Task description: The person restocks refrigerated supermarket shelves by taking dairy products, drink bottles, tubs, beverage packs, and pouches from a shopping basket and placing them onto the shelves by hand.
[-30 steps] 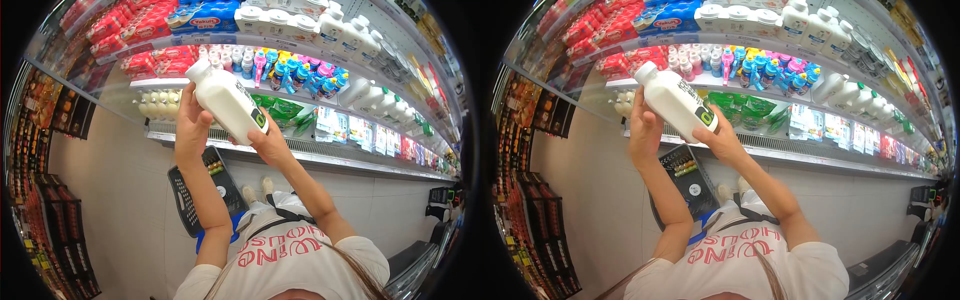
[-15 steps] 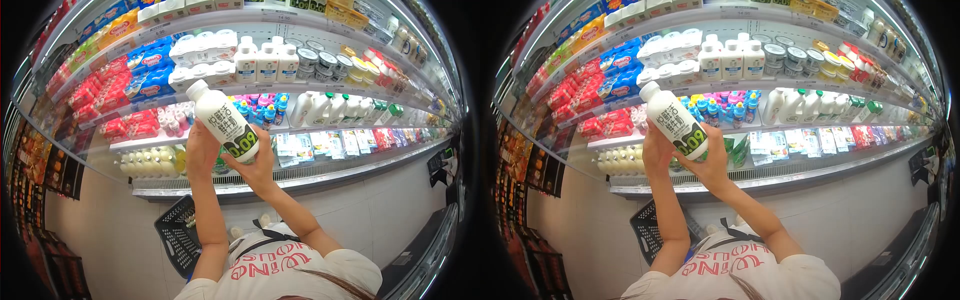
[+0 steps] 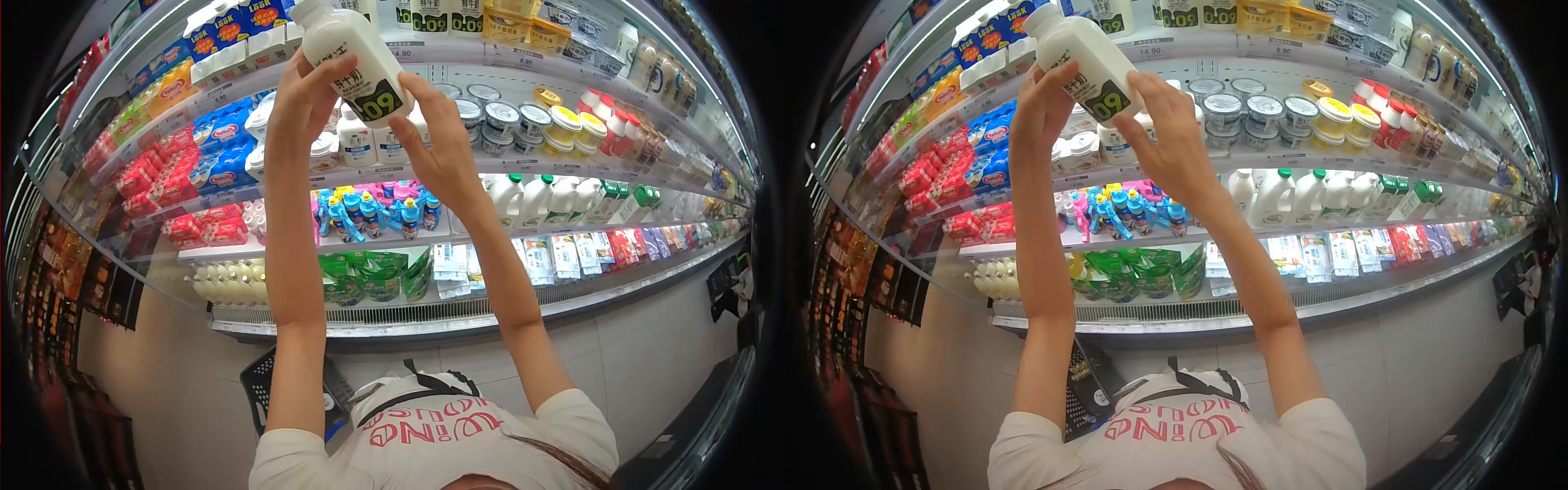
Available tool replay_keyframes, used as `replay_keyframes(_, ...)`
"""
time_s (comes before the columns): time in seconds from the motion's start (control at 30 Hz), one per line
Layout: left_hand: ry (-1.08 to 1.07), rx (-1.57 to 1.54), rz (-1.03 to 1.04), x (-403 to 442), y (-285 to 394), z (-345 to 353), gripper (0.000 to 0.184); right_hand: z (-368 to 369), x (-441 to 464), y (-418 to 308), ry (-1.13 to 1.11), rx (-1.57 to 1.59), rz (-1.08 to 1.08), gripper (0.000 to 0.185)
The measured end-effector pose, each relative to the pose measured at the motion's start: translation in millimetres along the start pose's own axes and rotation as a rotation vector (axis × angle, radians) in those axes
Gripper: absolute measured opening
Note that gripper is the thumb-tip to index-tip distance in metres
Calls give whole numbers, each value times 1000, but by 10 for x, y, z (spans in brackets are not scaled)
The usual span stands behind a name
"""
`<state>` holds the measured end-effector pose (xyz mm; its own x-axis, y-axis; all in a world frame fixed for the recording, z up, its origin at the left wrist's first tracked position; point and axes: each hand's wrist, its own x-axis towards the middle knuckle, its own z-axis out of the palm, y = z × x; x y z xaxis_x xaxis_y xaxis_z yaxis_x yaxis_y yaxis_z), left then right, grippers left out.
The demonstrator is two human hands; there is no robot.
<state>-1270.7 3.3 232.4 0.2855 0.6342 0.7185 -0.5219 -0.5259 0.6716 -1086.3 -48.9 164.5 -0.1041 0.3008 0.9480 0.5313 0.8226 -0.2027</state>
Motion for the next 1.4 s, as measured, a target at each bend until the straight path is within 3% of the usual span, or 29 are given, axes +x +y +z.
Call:
replay_keyframes(0.1,-91,50,16,415,137,-80,40,-109,453,274,63,438,302,30)
replay_keyframes(0.2,-142,409,49,693,245,-156,51,-193,715,544,26,436,349,27)
replay_keyframes(0.23,-110,497,89,769,247,-100,47,-170,780,638,44,429,311,26)
replay_keyframes(0.37,-27,703,89,1166,295,132,66,-43,1060,815,-3,232,261,30)
replay_keyframes(0.57,-2,828,166,1599,-39,98,64,287,1296,1040,84,-350,68,30)
replay_keyframes(0.67,-17,829,231,1775,-283,-89,61,389,1296,1108,95,-434,75,30)
replay_keyframes(0.73,41,913,260,1731,-291,-78,60,402,1278,1057,73,-408,122,29)
replay_keyframes(0.77,73,781,118,1735,-296,-71,55,412,1277,1019,66,-391,147,29)
replay_keyframes(0.9,177,982,191,1778,-407,-351,26,615,1331,1178,178,-379,105,24)
replay_keyframes(1.0,200,980,298,1643,-617,-314,35,735,1307,1255,160,-452,135,21)
replay_keyframes(1.17,198,1062,218,1552,-715,-295,37,729,1345,1271,112,-461,163,18)
replay_keyframes(1.27,407,1476,549,1639,-511,-432,29,539,1515,1157,172,-388,16,20)
replay_keyframes(1.3,446,1546,542,1699,-414,-505,48,474,1643,1051,211,-392,-8,23)
replay_keyframes(1.37,412,1626,257,1738,-203,-435,63,464,2064,1136,275,-412,-122,34)
replay_keyframes(1.4,390,1661,118,1767,-130,-427,71,503,2357,1265,88,-526,-80,37)
